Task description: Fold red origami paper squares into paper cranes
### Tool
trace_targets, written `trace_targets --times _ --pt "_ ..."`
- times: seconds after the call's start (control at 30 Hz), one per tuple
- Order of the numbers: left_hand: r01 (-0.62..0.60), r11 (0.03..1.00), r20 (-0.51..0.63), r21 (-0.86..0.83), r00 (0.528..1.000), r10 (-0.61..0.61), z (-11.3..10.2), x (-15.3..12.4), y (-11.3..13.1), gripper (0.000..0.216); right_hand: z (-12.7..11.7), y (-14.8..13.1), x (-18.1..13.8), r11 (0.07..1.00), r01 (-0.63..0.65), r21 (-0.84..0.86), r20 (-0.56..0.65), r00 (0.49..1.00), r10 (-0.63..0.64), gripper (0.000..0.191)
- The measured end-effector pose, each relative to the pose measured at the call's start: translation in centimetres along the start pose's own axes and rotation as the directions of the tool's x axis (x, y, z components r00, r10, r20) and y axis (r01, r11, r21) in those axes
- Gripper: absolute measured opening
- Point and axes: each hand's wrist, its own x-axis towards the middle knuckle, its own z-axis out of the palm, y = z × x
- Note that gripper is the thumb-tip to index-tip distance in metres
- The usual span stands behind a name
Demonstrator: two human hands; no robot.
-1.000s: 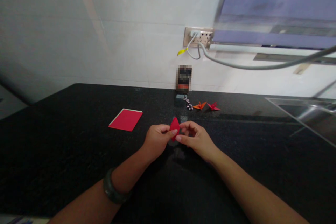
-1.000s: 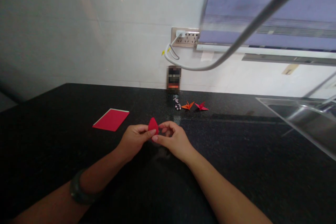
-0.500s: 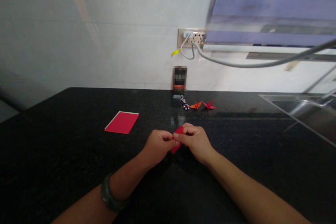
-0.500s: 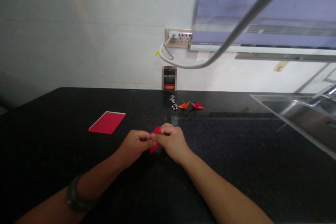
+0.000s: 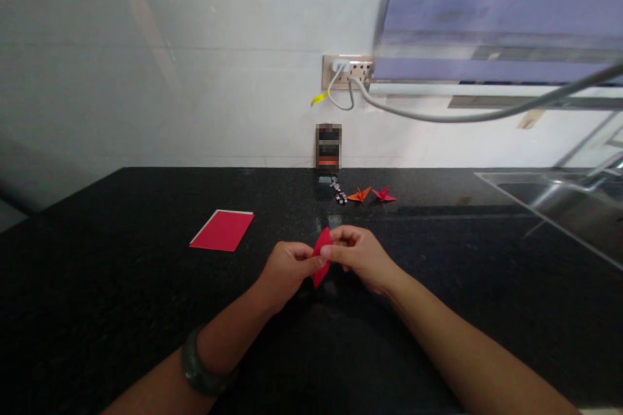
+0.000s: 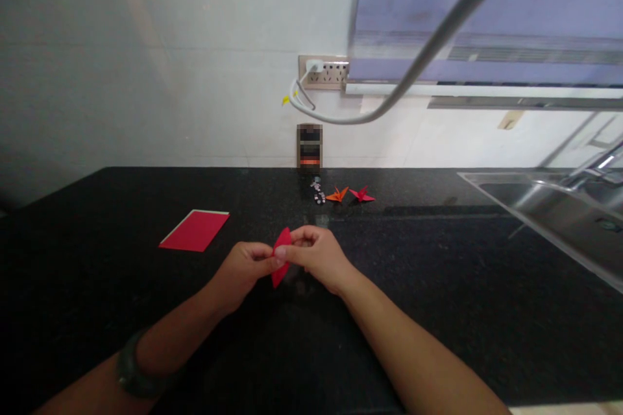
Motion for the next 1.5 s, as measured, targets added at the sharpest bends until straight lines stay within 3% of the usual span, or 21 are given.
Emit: trace_targets --times 0.07,0.27,0.37,0.53,0.77,0.9,1.1,1.3,1.4,1.5 --pt "0.009 1.000 0.014 -0.008 1.000 -0.009 0.0 0.1 0.0 0.024 0.7 0.0 -0.4 0.999 -0.038 0.005 0.043 0.998 0.038 0.020" --pt "0.053 0.997 0.095 -0.055 0.994 -0.048 0.5 -0.1 0.0 0.026 0.2 0.3 0.1 0.998 0.037 0.044 -0.194 0.981 -0.028 0.027" --pt "0.046 0.992 0.051 -0.115 0.998 -0.040 0.4 0.1 0.0 0.027 -0.4 0.4 0.5 0.990 0.139 0.036 -0.284 0.951 -0.123 0.027" --pt "-0.047 0.985 -0.039 -0.169 0.998 0.041 0.2 0.5 -0.4 0.022 -0.2 0.6 0.3 0.982 0.138 -0.131 -0.100 0.983 -0.151 0.025" --pt "-0.042 0.980 -0.059 -0.194 0.998 0.032 0.3 0.4 -0.1 0.015 0.0 0.9 0.3 0.971 0.141 -0.193 -0.097 0.982 -0.162 0.020" --pt "-0.031 0.986 -0.082 -0.166 0.996 0.017 0.3 0.4 0.1 0.015 -0.1 1.1 0.4 0.943 0.221 -0.248 -0.067 0.967 -0.244 0.016" --pt "0.000 0.989 -0.015 -0.151 1.000 -0.002 0.2 0.4 -0.2 0.016 -0.4 0.8 0.2 0.874 0.377 -0.306 0.071 0.925 -0.374 0.010" --pt "0.057 0.973 0.052 -0.222 0.998 -0.047 0.3 0.3 -0.2 0.024 -0.7 0.8 0.3 0.923 0.310 -0.228 0.030 0.950 -0.312 0.005" --pt "0.070 0.968 0.011 -0.241 0.997 -0.070 0.3 0.4 -0.3 0.025 -0.9 1.0 0.5 0.900 0.365 -0.238 0.044 0.930 -0.366 0.009" --pt "0.052 0.961 0.001 -0.271 0.999 -0.053 0.2 0.6 -0.5 0.026 -1.1 1.0 0.4 0.819 0.474 -0.324 0.133 0.880 -0.457 0.016"
